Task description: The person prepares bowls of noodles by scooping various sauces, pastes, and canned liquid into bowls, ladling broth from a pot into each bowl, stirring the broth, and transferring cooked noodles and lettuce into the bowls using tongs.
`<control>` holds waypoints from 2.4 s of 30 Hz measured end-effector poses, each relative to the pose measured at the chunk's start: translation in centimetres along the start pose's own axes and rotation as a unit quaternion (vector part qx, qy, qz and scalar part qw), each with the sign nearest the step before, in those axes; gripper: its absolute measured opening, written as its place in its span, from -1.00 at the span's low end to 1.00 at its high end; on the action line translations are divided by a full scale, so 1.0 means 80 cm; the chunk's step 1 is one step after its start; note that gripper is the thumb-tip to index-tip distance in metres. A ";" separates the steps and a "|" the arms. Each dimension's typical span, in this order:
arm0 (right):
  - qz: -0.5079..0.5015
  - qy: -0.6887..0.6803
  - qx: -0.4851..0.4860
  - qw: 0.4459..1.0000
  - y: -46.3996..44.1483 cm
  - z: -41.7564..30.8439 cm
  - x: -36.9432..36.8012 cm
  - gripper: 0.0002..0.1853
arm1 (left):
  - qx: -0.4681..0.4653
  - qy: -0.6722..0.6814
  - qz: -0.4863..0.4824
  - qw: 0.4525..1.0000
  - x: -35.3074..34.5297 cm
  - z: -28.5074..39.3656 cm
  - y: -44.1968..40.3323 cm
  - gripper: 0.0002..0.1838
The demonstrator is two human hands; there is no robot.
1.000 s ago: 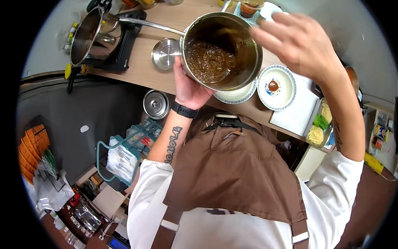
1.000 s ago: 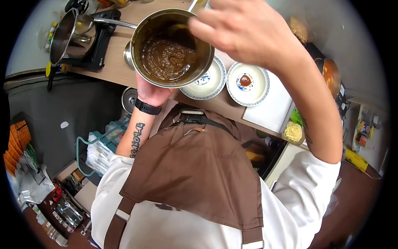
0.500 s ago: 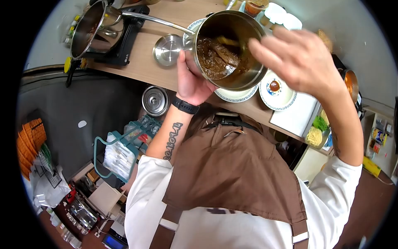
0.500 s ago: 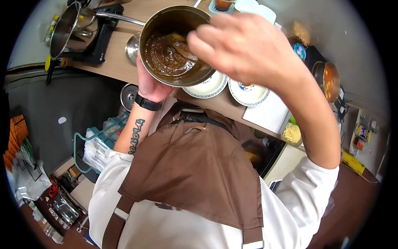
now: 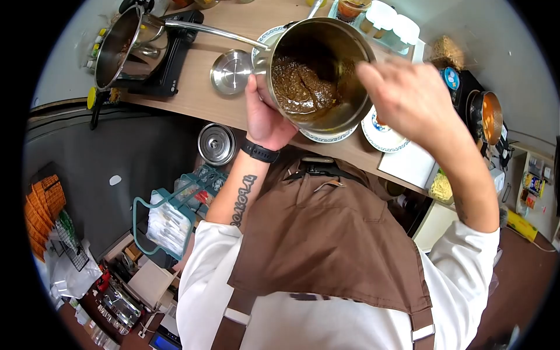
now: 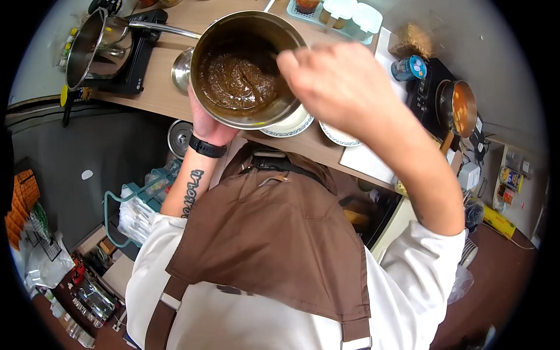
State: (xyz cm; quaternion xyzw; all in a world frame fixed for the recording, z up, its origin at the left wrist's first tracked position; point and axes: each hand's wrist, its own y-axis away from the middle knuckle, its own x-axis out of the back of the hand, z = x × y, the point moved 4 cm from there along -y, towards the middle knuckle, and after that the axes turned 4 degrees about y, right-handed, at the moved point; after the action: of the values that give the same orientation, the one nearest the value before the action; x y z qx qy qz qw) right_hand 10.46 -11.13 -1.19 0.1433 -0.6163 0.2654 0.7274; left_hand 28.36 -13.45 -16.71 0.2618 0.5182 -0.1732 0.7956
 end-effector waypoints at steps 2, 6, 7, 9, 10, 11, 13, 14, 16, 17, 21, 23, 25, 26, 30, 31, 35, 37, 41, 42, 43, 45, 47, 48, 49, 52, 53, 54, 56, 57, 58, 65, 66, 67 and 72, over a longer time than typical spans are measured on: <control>-0.011 -0.080 0.025 0.996 0.014 -0.016 0.001 -0.92 | 0.016 0.033 0.003 0.999 0.010 -0.002 -0.001 -0.08; 0.068 -0.054 -0.015 0.996 0.006 -0.014 0.018 -0.92 | 0.022 0.001 0.005 1.000 0.010 -0.005 -0.001 -0.06; 0.066 -0.015 -0.035 0.997 0.001 -0.005 0.009 -0.92 | 0.024 -0.014 0.002 1.000 0.007 -0.004 0.000 -0.05; 0.063 -0.005 -0.042 0.997 0.004 0.005 -0.003 -0.92 | 0.021 -0.041 0.005 0.999 0.004 -0.003 -0.002 -0.04; 0.039 -0.019 -0.039 0.998 0.010 0.007 -0.010 -0.92 | 0.019 -0.043 0.026 0.999 0.006 -0.003 -0.003 -0.03; 0.018 -0.053 -0.027 0.998 0.017 0.003 -0.014 -0.92 | 0.013 -0.044 0.049 0.998 0.008 -0.004 -0.004 -0.02; 0.009 -0.113 -0.012 0.993 0.032 0.000 -0.010 -0.93 | 0.013 -0.035 0.059 0.998 0.017 -0.005 -0.006 -0.06; 0.028 -0.102 -0.040 0.994 0.035 0.005 -0.005 -0.95 | 0.013 -0.042 0.056 0.997 0.019 -0.004 -0.006 -0.06; 0.067 -0.076 -0.096 0.990 0.041 0.017 0.006 -0.98 | 0.013 -0.056 0.047 0.997 0.022 -0.002 -0.007 -0.06; 0.114 -0.048 -0.105 0.987 0.041 0.021 0.008 -0.97 | 0.017 -0.052 0.057 0.997 0.022 -0.004 -0.006 -0.05; -0.008 -0.172 -0.092 0.981 0.063 0.001 -0.013 -0.96 | 0.014 -0.053 0.071 0.996 0.028 0.000 -0.007 -0.04; 0.051 -0.175 -0.110 0.977 0.060 0.003 -0.001 -0.99 | 0.014 -0.055 0.069 0.996 0.031 -0.001 -0.009 -0.03; 0.078 -0.120 -0.138 0.980 0.056 0.020 0.008 -0.98 | 0.019 -0.050 0.071 0.996 0.031 -0.001 -0.009 -0.03; 0.069 -0.106 -0.155 0.980 0.058 0.026 0.007 -0.98 | 0.021 -0.049 0.070 0.996 0.029 0.000 -0.009 -0.03; 0.019 -0.248 -0.128 0.960 0.063 -0.005 0.002 -0.91 | 0.008 -0.039 0.080 0.996 0.022 0.001 -0.007 -0.02; 0.031 -0.223 -0.122 0.967 0.059 -0.005 0.004 -0.90 | 0.013 -0.038 0.071 0.997 0.026 0.001 -0.008 -0.01; 0.069 -0.084 -0.147 0.983 0.042 0.023 -0.008 -0.94 | 0.017 -0.047 0.082 0.995 0.030 0.001 -0.008 -0.02; 0.015 -0.147 -0.136 0.980 0.051 0.011 -0.020 -0.94 | 0.015 -0.022 0.082 0.996 0.024 -0.001 -0.011 -0.02; 0.032 -0.185 -0.146 0.971 0.045 -0.001 -0.018 -0.93 | 0.011 -0.019 0.079 0.997 0.029 0.002 -0.014 -0.10; 0.045 -0.165 -0.159 0.972 0.044 0.003 -0.015 -0.93 | 0.016 -0.020 0.081 0.996 0.028 0.000 -0.012 -0.12; 0.066 -0.120 -0.179 0.974 0.041 0.013 -0.015 -0.93 | 0.009 0.002 0.092 0.996 0.034 0.000 -0.013 -0.19; 0.044 -0.114 -0.172 0.978 0.041 0.017 -0.019 -0.94 | 0.005 0.005 0.086 0.996 0.032 0.002 -0.013 -0.22; -0.005 -0.172 -0.139 0.975 0.047 -0.001 -0.025 -0.96 | -0.005 -0.020 0.086 0.996 0.025 0.003 -0.011 -0.16; -0.014 -0.188 -0.121 0.975 0.048 -0.013 -0.020 -0.97 | -0.007 -0.024 0.077 0.997 0.019 0.002 -0.010 -0.12; -0.009 -0.188 -0.096 0.977 0.047 -0.022 -0.007 -0.94 | -0.009 -0.029 0.069 0.997 0.014 0.001 -0.009 -0.07; 0.017 -0.203 -0.021 0.979 0.032 -0.036 0.012 -0.88 | -0.006 -0.007 0.018 1.000 0.010 -0.001 -0.008 -0.07; 0.028 -0.208 0.002 0.978 0.028 -0.041 0.014 -0.87 | -0.007 0.005 0.007 1.000 0.004 -0.002 -0.008 -0.09; 0.042 -0.179 0.009 0.983 0.020 -0.041 0.009 -0.87 | -0.007 0.017 -0.007 1.000 -0.002 -0.003 -0.009 -0.11; 0.068 -0.122 0.024 0.990 0.002 -0.035 -0.007 -0.88 | -0.017 -0.036 0.032 0.999 -0.006 -0.005 -0.009 -0.07; 0.070 -0.090 0.003 0.994 -0.003 -0.027 -0.001 -0.89 | -0.024 -0.062 0.055 0.996 -0.007 -0.005 -0.006 -0.04; 0.101 -0.063 -0.026 0.993 -0.005 -0.016 0.002 -0.90 | -0.034 -0.088 0.075 0.993 -0.009 -0.005 -0.005 -0.02; -0.085 -0.252 -0.111 0.957 0.008 -0.012 -0.010 -0.89 | -0.069 -0.020 0.079 0.994 0.028 -0.006 -0.001 -0.09; -0.059 -0.288 -0.134 0.946 0.003 -0.014 -0.009 -0.91 | -0.060 0.000 0.079 0.995 0.027 -0.009 -0.001 -0.09; -0.033 -0.324 -0.157 0.932 0.000 -0.016 -0.008 -0.93 | -0.052 0.005 0.070 0.996 0.025 -0.011 -0.002 -0.07; 0.044 -0.214 -0.116 0.969 0.014 -0.013 0.041 -0.92 | -0.042 0.019 0.068 0.997 0.034 -0.009 0.003 -0.03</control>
State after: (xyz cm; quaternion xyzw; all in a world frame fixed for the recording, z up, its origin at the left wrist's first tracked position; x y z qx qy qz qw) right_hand 10.97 -8.97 1.65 0.0842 -0.7900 0.1869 0.5779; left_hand 29.08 -12.86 -19.32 0.2661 0.5212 -0.0918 0.8057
